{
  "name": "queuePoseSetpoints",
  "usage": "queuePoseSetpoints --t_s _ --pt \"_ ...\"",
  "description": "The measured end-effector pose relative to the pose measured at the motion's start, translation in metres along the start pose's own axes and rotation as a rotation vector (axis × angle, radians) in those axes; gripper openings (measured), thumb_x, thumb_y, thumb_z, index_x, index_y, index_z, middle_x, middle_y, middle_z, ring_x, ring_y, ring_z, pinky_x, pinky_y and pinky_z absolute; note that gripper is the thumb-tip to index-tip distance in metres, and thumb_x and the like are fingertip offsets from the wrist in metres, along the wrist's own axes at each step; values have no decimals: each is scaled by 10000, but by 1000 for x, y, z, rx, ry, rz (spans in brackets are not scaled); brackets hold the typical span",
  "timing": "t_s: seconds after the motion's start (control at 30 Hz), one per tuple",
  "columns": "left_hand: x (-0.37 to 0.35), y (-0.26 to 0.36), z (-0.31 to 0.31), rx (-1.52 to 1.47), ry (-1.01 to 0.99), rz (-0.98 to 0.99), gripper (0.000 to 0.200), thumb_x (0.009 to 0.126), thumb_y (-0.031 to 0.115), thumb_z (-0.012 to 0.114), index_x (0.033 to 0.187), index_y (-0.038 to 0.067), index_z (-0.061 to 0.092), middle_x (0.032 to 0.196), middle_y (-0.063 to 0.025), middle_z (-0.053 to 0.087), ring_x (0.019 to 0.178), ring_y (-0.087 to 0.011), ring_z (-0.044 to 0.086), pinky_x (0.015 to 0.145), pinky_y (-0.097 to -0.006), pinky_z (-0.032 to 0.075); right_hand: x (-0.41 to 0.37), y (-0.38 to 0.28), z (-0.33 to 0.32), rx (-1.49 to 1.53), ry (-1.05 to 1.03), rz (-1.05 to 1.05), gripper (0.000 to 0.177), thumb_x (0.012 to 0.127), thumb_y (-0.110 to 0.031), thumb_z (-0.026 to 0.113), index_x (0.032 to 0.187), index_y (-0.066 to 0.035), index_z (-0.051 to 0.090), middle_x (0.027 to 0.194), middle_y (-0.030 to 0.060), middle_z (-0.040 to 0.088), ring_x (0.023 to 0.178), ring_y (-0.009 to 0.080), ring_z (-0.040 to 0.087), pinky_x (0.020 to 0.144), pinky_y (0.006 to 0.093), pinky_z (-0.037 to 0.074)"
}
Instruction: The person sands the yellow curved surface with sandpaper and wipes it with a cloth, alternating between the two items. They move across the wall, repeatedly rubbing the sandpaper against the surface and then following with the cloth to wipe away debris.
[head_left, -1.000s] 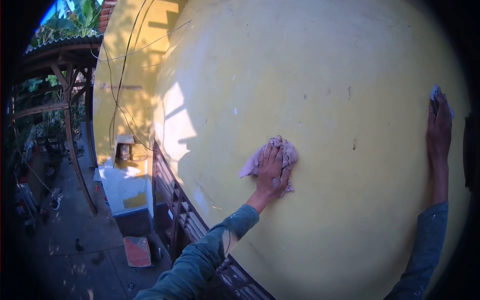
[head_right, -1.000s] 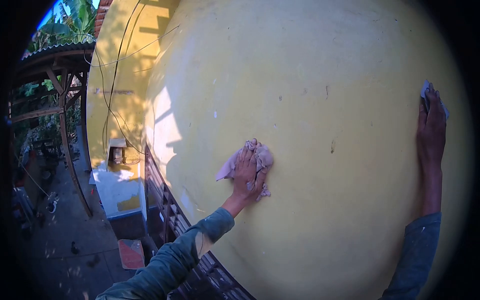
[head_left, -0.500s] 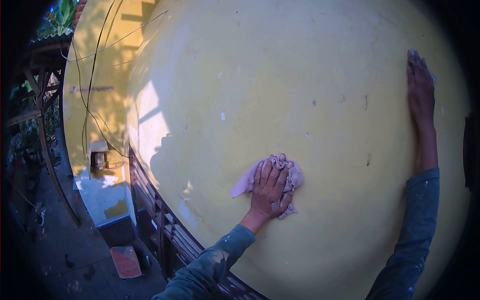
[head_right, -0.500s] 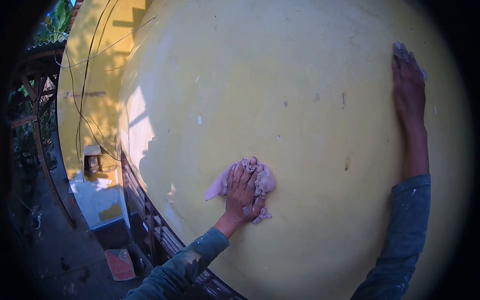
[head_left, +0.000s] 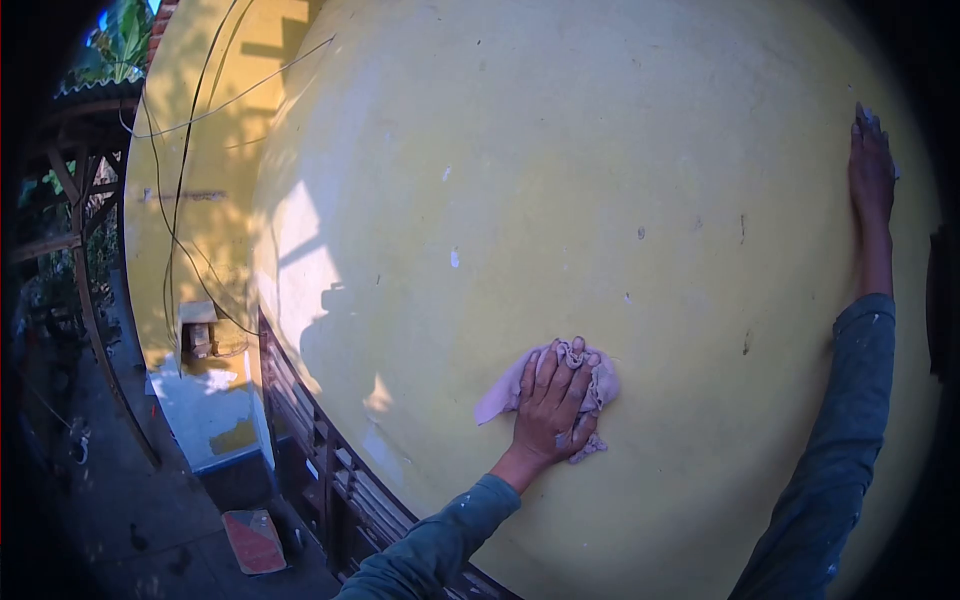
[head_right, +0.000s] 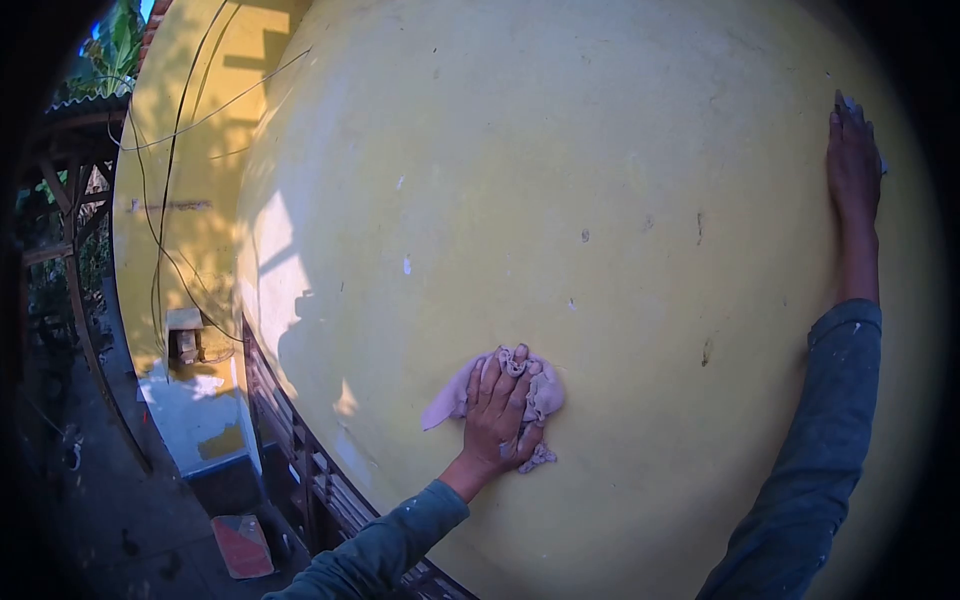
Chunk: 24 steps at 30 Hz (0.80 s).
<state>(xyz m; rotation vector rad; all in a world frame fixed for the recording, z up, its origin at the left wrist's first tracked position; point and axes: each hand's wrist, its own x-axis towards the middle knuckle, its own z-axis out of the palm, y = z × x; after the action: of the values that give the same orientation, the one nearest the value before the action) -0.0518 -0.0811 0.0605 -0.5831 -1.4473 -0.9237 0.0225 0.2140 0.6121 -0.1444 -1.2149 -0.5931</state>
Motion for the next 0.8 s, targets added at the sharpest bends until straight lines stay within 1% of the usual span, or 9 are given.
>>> queuePoseSetpoints --t_s 0.13,0.17,0.27,0.33,0.47,0.57,0.63,0.7,0.8 --pt "0 1 0 11 5 5 677 870 280 596 1484 17 488 1583 -189 437 1475 -430 364 1227 -578 216 -87 -186 -95 392 -157 -427 517 1085 -310 441 1571 -140 393 1567 127 470 1485 306 384 1237 422 279" --pt "1 1 -1 7 2 8 678 870 284 598 1483 17 489 1582 -188 438 1476 -430 363 1226 -580 217 -106 -206 -103 382 -161 -603 530 1079 -292 463 1580 -148 370 1582 114 452 1498 276 368 1245 412 278" --pt "-2 -1 -3 9 -12 19 673 870 291 601 1478 21 495 1582 -186 438 1475 -430 363 1224 -583 219 -92 -192 -114 389 -332 -723 512 1091 -314 423 1571 -137 400 1621 66 405 1520 248 328 1264 406 242" --pt "0 -3 -1 14 -15 21 668 871 293 603 1475 26 500 1582 -186 438 1474 -429 364 1223 -583 221 -56 -146 -93 228 -207 -562 519 1102 -357 378 1574 -144 401 1634 53 389 1528 246 315 1269 414 218" --pt "-1 -2 0 5 -14 -3 649 868 284 608 1466 49 519 1575 -178 449 1467 -422 377 1220 -583 231 19 12 18 95 0 -71 560 1100 -428 323 1590 -163 379 1656 30 357 1539 257 298 1271 442 178" --pt "-2 -1 1 -11 -20 -10 648 868 283 610 1465 49 520 1573 -176 452 1464 -422 383 1220 -581 232 18 -16 32 -40 28 -14 564 1096 -434 326 1585 -160 392 1653 32 363 1536 269 304 1269 458 175" --pt "0 -1 -1 0 -6 9 657 859 281 614 1466 48 519 1573 -178 451 1459 -424 390 1221 -580 231 -25 -134 -45 146 -98 -206 541 1097 -405 318 1564 -152 421 1639 35 388 1526 277 321 1260 454 203" --pt "-1 -1 -2 -10 -12 5 665 853 281 617 1468 48 517 1574 -178 450 1457 -426 393 1222 -580 230 -92 -232 -91 285 -142 -589 483 1091 -287 376 1534 -106 439 1611 64 423 1509 266 349 1264 432 228" --pt "-2 -2 -2 3 -12 12 687 836 279 624 1473 48 510 1575 -181 448 1461 -429 385 1223 -582 225 -146 -279 -122 414 -260 -858 477 1070 -251 434 1535 -146 443 1609 36 427 1506 237 354 1273 420 228"
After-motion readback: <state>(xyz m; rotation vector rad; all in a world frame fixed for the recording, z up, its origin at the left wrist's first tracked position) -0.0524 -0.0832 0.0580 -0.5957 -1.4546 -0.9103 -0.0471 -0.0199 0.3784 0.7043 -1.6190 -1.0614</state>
